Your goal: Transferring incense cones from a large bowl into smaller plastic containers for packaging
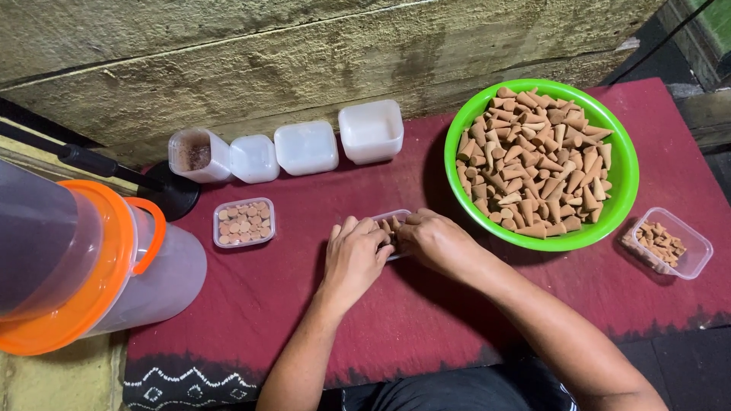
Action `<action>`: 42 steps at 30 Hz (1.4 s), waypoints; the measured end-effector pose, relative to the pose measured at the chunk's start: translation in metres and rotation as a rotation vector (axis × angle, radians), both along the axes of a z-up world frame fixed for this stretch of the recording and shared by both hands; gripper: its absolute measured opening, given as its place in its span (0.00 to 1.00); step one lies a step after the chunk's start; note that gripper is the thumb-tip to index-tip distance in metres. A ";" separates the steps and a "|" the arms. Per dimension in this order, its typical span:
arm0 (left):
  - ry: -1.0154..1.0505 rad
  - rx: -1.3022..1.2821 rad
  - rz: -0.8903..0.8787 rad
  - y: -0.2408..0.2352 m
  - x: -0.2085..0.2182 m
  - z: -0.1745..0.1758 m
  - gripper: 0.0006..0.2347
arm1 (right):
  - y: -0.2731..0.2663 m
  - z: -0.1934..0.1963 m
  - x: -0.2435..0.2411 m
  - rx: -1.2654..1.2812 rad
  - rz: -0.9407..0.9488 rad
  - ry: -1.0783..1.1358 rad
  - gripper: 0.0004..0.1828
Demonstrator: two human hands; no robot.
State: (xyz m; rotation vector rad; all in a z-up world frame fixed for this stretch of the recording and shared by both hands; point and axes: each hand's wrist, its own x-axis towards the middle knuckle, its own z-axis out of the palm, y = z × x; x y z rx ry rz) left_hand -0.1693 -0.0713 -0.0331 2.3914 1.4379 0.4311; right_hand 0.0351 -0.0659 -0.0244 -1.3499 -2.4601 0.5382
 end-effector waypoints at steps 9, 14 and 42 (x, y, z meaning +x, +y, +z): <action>-0.002 -0.031 -0.011 -0.001 0.000 0.008 0.04 | 0.000 0.001 -0.001 -0.023 0.014 0.008 0.03; -0.033 -0.079 -0.029 0.000 -0.006 0.021 0.06 | -0.005 0.026 -0.001 -0.036 0.002 0.017 0.04; -0.445 0.182 0.245 0.028 -0.039 -0.008 0.07 | -0.039 -0.050 0.040 0.378 -0.044 0.670 0.11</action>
